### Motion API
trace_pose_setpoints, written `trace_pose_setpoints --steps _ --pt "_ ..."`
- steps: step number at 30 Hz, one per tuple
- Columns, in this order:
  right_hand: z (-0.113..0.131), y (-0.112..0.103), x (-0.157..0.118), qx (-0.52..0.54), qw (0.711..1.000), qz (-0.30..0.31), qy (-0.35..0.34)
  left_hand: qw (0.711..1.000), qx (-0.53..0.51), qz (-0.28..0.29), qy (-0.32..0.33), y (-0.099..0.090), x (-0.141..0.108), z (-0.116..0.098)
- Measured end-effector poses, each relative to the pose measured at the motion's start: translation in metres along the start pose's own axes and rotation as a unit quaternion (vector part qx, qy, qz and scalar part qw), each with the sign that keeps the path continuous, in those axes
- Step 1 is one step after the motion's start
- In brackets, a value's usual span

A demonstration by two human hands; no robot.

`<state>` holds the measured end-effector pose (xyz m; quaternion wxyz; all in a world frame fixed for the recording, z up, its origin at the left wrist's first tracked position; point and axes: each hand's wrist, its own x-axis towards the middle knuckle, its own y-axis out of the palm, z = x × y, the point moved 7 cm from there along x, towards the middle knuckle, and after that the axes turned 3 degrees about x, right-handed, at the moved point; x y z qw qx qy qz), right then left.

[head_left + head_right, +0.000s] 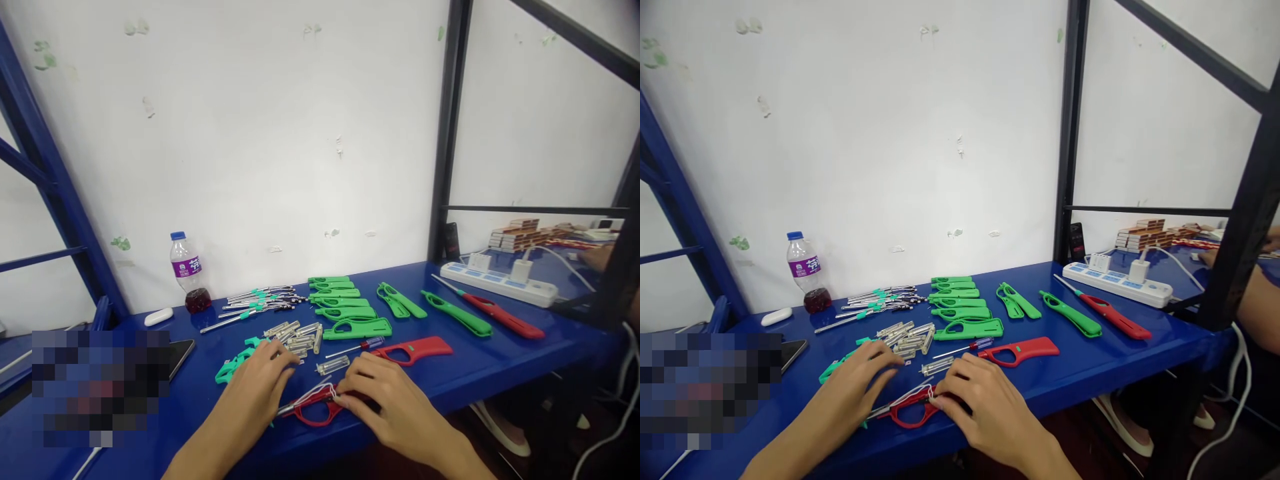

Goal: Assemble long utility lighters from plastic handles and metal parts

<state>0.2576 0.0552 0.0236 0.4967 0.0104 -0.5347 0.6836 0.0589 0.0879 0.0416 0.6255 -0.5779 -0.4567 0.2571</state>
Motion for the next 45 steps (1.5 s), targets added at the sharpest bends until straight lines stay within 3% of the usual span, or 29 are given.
trace_pose_setpoints --steps 5,16,32,39,45 --pt "0.001 0.001 0.001 -0.008 1.000 0.005 -0.003 0.999 0.020 0.037 -0.021 0.006 0.027 -0.005" --pt "0.001 -0.001 0.001 -0.009 1.000 -0.002 -0.007 0.995 0.052 0.084 -0.020 0.008 0.030 -0.008" --pt "0.001 -0.001 0.002 -0.001 1.000 -0.007 -0.006 0.997 0.040 0.036 -0.046 -0.014 0.031 -0.006" --pt "0.000 0.001 0.001 -0.009 1.000 -0.001 -0.006 0.997 0.050 0.034 -0.040 -0.015 0.054 -0.015" --pt "-0.002 0.003 0.000 0.000 1.000 0.000 -0.001 0.995 0.049 0.057 -0.060 -0.018 0.050 0.011"
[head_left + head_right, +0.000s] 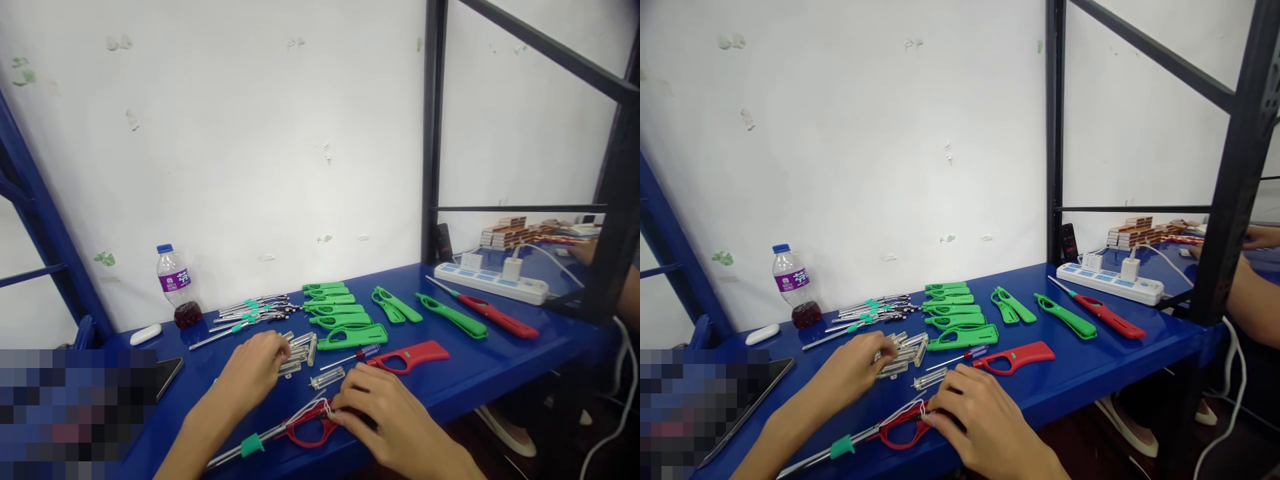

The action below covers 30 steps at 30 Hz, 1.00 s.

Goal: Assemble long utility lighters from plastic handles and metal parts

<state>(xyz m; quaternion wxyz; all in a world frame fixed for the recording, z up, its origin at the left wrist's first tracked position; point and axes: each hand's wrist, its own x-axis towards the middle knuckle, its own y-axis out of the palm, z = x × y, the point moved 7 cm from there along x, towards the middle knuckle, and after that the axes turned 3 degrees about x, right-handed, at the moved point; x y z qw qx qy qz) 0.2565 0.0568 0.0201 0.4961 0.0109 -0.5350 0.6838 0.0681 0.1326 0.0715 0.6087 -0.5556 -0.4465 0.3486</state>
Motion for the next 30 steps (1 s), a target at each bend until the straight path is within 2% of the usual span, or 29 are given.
trace_pose_setpoints --steps 6,13,17,22,26,30 --pt "0.003 -0.002 0.000 0.001 1.000 -0.009 -0.010 0.999 -0.005 0.019 -0.039 0.003 -0.016 0.046" --pt "0.002 -0.002 0.000 0.003 1.000 -0.008 -0.011 0.997 -0.033 -0.006 -0.063 -0.008 -0.044 0.075" --pt "0.001 -0.001 -0.001 -0.002 1.000 -0.003 -0.005 0.997 -0.056 -0.018 -0.056 -0.002 -0.056 0.075" --pt "0.001 -0.002 -0.002 -0.005 1.000 0.002 -0.006 0.996 -0.080 -0.016 -0.032 0.006 -0.049 0.065" --pt "0.001 -0.002 -0.002 -0.011 1.000 -0.003 -0.009 0.995 -0.085 -0.032 -0.030 0.000 -0.047 0.061" --pt "0.001 -0.001 -0.002 -0.016 1.000 -0.001 -0.010 0.993 -0.094 -0.055 -0.039 -0.011 -0.061 0.051"
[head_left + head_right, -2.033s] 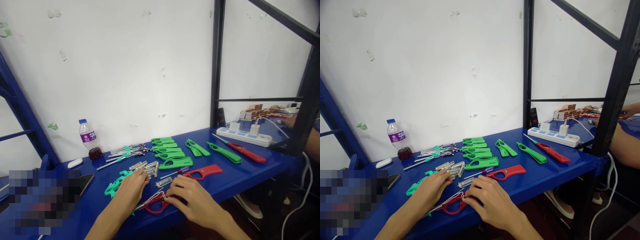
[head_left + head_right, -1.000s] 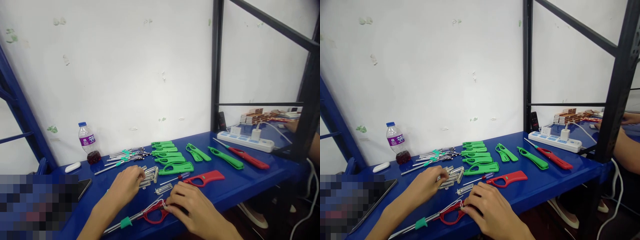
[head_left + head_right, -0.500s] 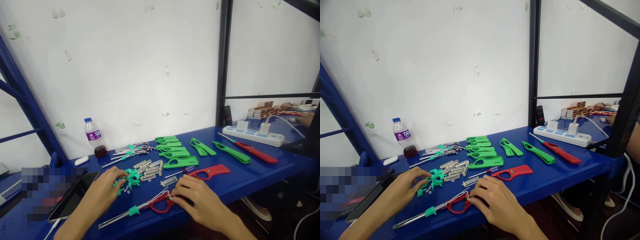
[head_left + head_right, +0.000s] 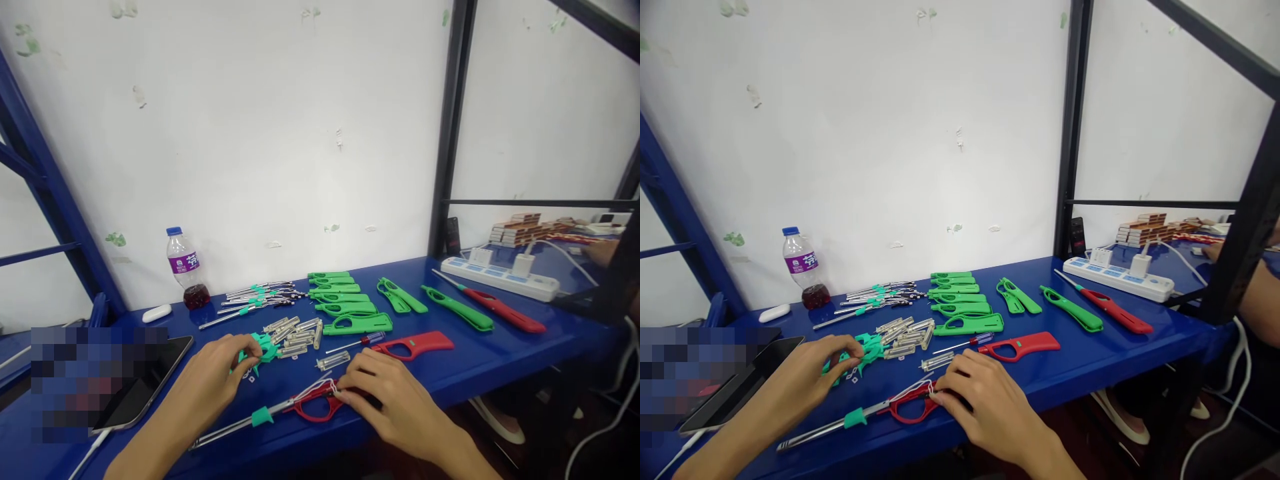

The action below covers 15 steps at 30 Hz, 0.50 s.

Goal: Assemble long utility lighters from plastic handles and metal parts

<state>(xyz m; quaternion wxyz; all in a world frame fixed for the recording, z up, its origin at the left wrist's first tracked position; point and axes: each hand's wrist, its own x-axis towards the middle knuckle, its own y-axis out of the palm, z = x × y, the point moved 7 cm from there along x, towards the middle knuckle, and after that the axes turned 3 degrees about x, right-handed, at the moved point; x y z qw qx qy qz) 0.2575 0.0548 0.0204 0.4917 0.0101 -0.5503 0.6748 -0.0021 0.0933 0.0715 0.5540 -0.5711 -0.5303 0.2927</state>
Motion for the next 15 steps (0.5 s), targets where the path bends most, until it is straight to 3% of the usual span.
trace_pose_setpoints --steps 4,8,15 --pt "0.000 0.000 0.000 0.003 1.000 -0.001 0.002 0.996 -0.082 0.005 0.018 -0.003 -0.017 -0.026" --pt "0.000 0.000 0.001 0.002 1.000 0.001 0.005 0.982 -0.180 0.023 0.052 0.007 -0.023 -0.051" --pt "-0.001 0.001 0.001 -0.001 1.000 0.008 0.008 0.977 -0.212 0.027 0.021 0.034 -0.014 -0.057"
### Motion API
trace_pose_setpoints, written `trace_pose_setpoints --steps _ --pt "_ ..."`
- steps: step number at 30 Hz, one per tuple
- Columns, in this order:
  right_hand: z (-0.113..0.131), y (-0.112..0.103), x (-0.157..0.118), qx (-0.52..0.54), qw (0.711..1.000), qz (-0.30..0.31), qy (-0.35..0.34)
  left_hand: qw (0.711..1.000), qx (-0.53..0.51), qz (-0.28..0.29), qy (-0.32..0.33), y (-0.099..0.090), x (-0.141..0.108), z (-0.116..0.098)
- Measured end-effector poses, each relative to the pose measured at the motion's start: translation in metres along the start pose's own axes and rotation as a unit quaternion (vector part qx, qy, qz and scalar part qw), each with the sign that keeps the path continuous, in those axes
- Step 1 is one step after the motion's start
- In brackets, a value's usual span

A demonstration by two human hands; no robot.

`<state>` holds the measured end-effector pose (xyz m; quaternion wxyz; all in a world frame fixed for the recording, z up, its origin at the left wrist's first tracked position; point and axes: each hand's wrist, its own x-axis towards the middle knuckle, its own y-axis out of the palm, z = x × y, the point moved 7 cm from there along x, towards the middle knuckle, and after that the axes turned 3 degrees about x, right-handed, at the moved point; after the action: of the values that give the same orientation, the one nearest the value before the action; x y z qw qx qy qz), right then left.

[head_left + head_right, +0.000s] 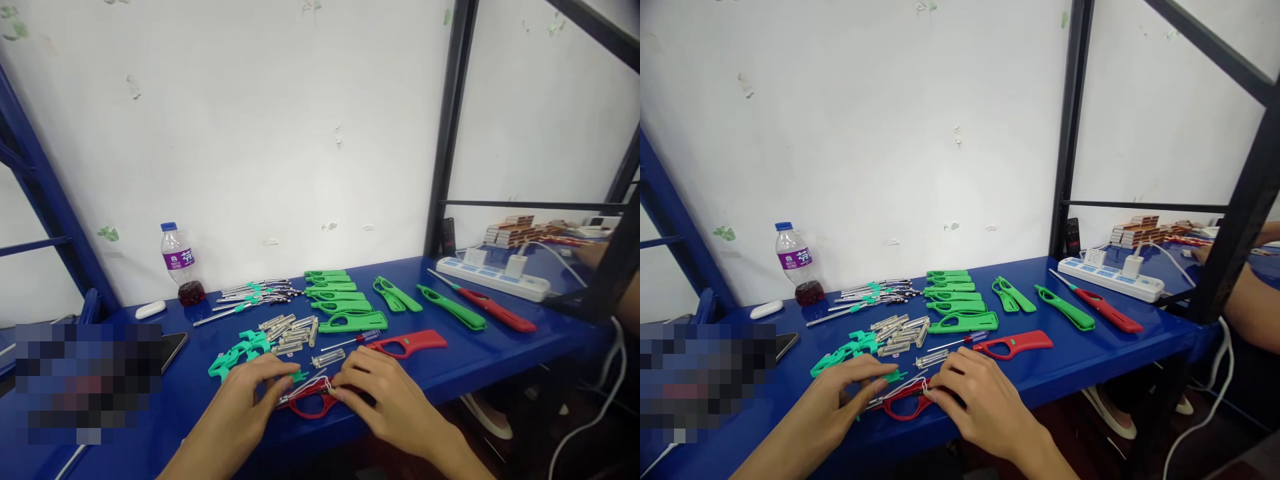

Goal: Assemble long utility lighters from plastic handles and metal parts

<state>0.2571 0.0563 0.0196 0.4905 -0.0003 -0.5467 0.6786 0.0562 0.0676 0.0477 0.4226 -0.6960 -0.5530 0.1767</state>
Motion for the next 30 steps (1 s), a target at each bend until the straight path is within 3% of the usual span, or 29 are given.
trace_pose_setpoints --steps 5,9,12,16,23,30 --pt "0.000 0.000 0.000 0.003 1.000 0.001 -0.001 0.996 0.089 -0.015 0.017 0.001 0.003 0.006" --pt "0.001 -0.002 0.000 0.003 1.000 -0.004 0.003 0.983 0.160 -0.063 0.068 -0.008 0.000 -0.001" --pt "0.001 -0.002 0.000 0.003 1.000 -0.007 0.004 0.979 0.153 -0.093 0.097 -0.013 -0.004 -0.010" --pt "0.000 -0.002 -0.001 0.001 1.000 -0.003 0.006 0.983 0.140 -0.050 0.112 -0.003 -0.003 -0.015" --pt "0.002 -0.003 0.000 0.002 1.000 -0.002 0.006 0.973 0.220 0.035 0.053 0.016 -0.003 -0.006" --pt "0.001 -0.003 0.000 0.006 1.000 -0.003 0.006 0.971 0.235 0.023 0.025 0.018 -0.005 -0.006"
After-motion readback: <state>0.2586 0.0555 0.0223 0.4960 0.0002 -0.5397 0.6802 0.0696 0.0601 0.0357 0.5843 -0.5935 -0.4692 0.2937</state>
